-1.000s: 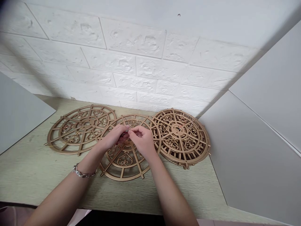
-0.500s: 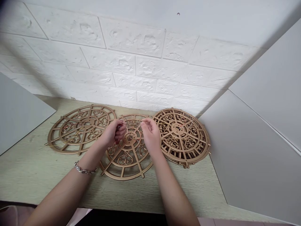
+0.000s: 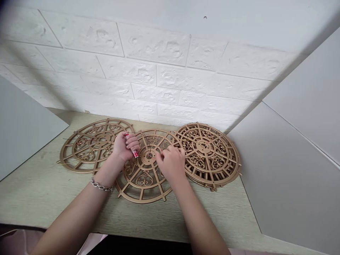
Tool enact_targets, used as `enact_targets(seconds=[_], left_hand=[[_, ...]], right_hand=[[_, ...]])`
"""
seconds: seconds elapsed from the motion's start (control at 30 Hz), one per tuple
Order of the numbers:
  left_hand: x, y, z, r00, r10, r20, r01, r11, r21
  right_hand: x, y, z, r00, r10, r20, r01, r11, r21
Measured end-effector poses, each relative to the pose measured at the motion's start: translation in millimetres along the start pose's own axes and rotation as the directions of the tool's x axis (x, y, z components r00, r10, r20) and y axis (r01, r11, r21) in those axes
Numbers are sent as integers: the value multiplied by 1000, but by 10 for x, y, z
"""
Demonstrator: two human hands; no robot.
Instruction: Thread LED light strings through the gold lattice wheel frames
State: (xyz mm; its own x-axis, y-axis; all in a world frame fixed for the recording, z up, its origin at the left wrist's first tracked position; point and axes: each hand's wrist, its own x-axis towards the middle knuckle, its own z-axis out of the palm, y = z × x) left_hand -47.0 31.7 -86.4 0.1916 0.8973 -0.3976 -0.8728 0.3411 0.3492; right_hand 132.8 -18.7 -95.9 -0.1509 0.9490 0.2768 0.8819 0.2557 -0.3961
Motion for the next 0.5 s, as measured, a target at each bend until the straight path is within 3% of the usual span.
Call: enact_targets(seconds=[0.2,0.5], left_hand=[[-18,11,13,997,63,-44,-67,991,-116],[-9,23,10,992,101,-78,-111,985,-133]], right_hand=[[-29,-53,37,997,-19,71,17,999,38],[-17,-23,4,988,0,153,-23,988,151]])
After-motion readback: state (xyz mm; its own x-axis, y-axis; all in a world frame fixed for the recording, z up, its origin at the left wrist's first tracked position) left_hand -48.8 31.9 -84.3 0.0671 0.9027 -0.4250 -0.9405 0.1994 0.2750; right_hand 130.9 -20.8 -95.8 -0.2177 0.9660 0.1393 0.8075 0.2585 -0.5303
